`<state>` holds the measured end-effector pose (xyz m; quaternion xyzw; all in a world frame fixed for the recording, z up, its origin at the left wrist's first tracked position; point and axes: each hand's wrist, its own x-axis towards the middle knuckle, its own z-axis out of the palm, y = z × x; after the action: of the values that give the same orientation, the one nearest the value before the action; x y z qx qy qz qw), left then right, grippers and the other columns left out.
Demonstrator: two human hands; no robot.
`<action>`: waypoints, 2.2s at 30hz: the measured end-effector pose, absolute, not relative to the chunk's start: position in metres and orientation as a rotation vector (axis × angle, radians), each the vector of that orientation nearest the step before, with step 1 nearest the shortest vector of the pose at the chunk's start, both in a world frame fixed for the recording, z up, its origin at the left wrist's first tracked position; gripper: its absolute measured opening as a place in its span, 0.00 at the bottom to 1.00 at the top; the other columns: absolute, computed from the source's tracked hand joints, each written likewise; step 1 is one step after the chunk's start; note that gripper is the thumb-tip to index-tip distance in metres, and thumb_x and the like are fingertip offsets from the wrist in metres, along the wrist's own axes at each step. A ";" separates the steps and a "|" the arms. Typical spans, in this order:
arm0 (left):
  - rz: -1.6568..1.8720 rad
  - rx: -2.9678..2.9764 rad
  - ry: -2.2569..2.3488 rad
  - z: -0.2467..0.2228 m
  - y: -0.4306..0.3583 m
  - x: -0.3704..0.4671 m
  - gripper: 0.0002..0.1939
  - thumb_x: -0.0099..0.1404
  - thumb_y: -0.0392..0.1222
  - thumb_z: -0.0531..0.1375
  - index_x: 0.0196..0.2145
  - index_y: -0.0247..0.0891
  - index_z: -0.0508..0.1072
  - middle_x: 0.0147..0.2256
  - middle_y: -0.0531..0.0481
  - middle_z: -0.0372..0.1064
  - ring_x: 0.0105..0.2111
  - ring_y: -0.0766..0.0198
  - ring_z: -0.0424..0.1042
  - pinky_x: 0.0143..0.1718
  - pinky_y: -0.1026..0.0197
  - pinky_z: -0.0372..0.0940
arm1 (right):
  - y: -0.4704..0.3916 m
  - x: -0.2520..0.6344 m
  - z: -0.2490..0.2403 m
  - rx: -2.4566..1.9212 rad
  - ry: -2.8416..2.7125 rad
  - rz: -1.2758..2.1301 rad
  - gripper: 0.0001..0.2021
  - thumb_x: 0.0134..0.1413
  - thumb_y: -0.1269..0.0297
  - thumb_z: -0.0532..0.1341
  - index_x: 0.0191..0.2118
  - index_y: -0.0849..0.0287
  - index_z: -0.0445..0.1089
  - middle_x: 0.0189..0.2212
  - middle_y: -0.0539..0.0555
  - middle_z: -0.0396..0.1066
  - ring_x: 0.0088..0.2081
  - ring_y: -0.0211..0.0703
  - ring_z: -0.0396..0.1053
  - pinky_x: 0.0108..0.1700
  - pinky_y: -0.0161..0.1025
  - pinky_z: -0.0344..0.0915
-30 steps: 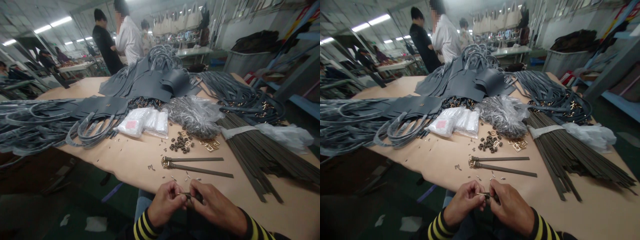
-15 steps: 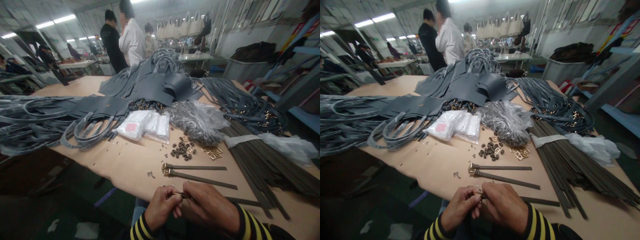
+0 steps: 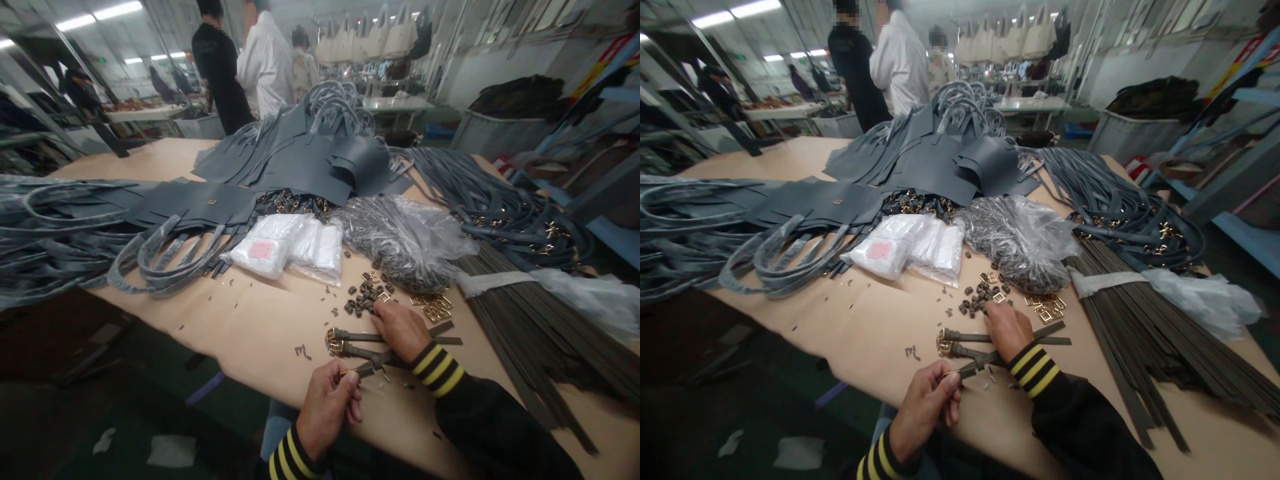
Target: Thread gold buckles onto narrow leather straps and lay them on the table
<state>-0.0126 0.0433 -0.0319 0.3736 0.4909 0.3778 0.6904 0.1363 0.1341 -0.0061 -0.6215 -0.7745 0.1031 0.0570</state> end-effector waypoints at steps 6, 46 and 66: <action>0.860 0.786 1.103 -0.029 0.043 -0.012 0.19 0.50 0.55 0.57 0.20 0.34 0.61 0.10 0.57 0.59 0.10 0.75 0.56 0.12 0.72 0.50 | 0.111 0.145 0.021 -1.725 -2.282 0.415 0.05 0.48 0.69 0.52 0.25 0.59 0.62 0.23 0.50 0.65 0.27 0.38 0.64 0.31 0.33 0.59; 0.838 1.190 1.196 -0.006 0.016 0.007 0.15 0.56 0.49 0.53 0.21 0.36 0.62 0.13 0.58 0.57 0.14 0.71 0.59 0.19 0.68 0.55 | 0.025 0.157 0.003 -1.415 -1.493 1.240 0.06 0.42 0.64 0.57 0.28 0.59 0.69 0.26 0.52 0.70 0.30 0.43 0.67 0.32 0.37 0.66; 0.788 1.126 0.817 -0.007 0.019 0.002 0.23 0.57 0.54 0.51 0.42 0.32 0.67 0.18 0.52 0.62 0.12 0.73 0.62 0.13 0.72 0.57 | 0.029 0.159 0.004 -1.124 -1.291 1.746 0.12 0.40 0.56 0.61 0.23 0.62 0.65 0.16 0.46 0.61 0.20 0.34 0.59 0.24 0.33 0.58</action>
<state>0.0017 0.0192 -0.0068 0.5050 0.3662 0.3534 0.6972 0.1588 0.0295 0.0041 -0.4319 -0.4962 0.6713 0.3413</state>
